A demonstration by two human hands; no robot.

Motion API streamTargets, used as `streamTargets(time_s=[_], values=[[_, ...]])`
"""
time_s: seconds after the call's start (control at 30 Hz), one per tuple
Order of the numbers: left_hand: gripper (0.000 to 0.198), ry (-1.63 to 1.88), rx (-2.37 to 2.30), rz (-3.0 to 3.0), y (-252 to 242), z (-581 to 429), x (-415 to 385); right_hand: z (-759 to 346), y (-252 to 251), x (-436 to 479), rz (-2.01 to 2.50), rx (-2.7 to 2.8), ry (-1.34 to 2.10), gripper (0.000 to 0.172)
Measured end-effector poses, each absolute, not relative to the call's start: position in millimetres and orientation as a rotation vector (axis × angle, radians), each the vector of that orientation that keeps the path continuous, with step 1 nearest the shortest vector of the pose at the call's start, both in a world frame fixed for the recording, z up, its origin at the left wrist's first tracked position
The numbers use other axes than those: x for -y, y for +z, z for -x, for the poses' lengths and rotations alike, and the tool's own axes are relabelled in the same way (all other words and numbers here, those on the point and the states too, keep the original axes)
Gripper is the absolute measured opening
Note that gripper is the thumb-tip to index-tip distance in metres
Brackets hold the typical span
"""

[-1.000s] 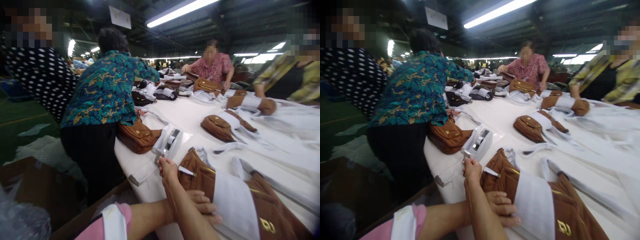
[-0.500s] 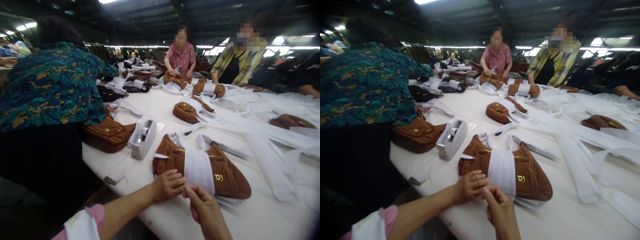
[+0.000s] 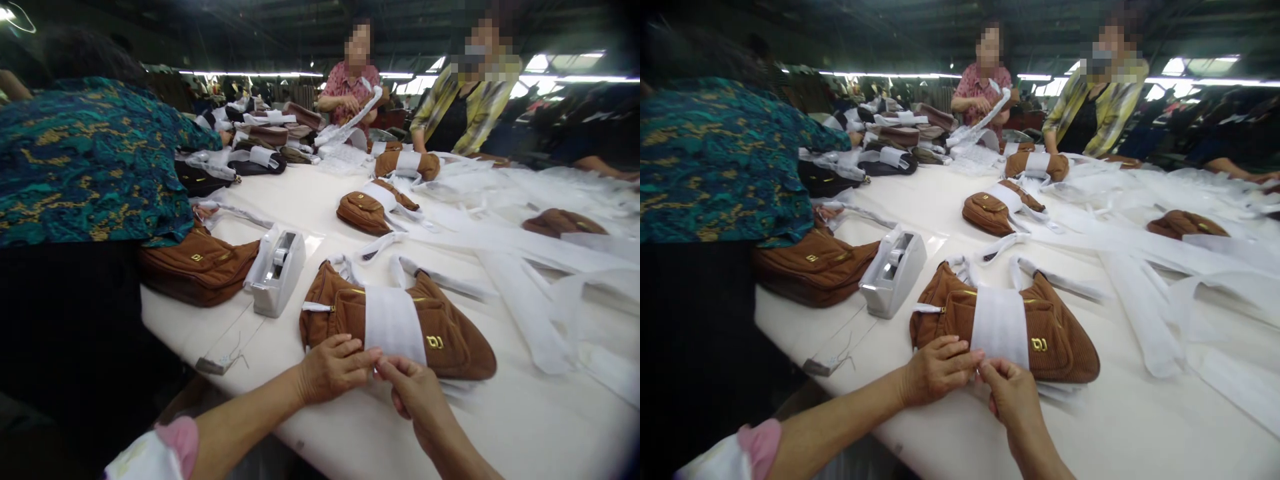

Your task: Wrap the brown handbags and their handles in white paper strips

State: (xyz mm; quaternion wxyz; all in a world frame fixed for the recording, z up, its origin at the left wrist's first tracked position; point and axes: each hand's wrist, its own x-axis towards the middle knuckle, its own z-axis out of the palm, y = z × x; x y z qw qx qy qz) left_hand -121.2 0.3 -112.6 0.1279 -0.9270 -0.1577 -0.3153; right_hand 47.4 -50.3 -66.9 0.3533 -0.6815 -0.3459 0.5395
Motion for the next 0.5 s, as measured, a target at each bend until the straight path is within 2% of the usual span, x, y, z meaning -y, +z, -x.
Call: streamTargets(time_s=[0.27, 0.4, 0.5], values=[[0.01, -0.851, 0.517, 2.763, -110, 118, -1, -45, -58, 52, 1.784, 0.91, 1.425, 0.031], [0.011, -0.851, 0.512, 2.77, -108, 119, -1, -40, -63, 65, 1.804, 0.99, 1.352, 0.042], [0.01, -0.849, 0.514, 2.769, -107, 119, -1, -33, -67, 74, 1.787, 0.96, 1.284, 0.043]])
